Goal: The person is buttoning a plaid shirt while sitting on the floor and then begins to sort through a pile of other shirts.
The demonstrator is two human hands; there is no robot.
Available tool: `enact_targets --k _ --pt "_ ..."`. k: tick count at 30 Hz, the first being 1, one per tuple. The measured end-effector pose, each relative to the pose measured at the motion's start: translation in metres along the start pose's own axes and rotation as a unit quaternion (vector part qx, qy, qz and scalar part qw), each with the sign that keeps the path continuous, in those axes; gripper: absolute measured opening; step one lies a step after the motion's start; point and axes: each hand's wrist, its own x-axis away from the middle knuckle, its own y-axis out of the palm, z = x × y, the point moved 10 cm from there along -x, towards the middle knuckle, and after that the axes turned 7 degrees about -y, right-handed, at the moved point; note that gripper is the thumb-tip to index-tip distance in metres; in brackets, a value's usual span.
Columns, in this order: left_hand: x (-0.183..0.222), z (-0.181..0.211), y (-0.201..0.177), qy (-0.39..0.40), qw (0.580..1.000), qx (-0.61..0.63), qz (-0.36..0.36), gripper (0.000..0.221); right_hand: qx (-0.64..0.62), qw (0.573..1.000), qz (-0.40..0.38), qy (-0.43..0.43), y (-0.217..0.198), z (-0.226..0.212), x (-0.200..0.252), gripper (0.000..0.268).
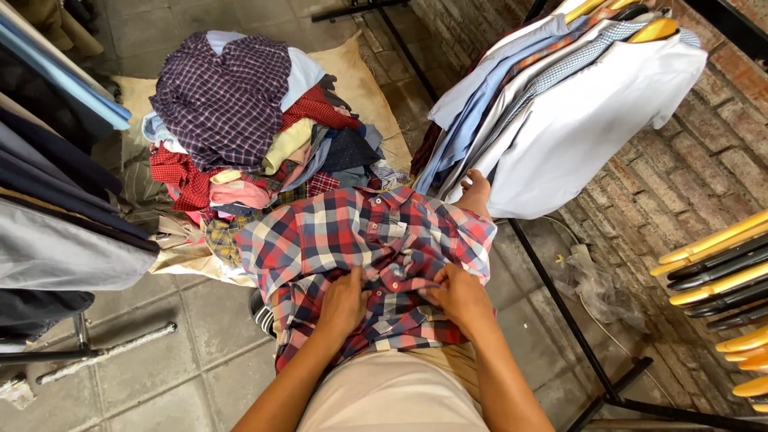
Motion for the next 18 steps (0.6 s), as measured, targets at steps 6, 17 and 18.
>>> enact_targets --k 6,17,18 --pt "0.006 -0.005 -0.008 0.086 0.977 0.000 0.194 0.038 0.156 0.981 -0.114 -0.021 -0.021 -0.014 0.022 0.045" --pt "0.019 0.032 -0.023 0.163 0.968 -0.062 0.182 0.043 -0.166 0.969 -0.110 -0.147 -0.038 -0.014 0.024 0.023" --pt "0.019 0.030 -0.015 0.156 0.974 -0.058 0.151 0.072 -0.233 0.954 -0.099 -0.160 -0.039 -0.017 0.023 0.019"
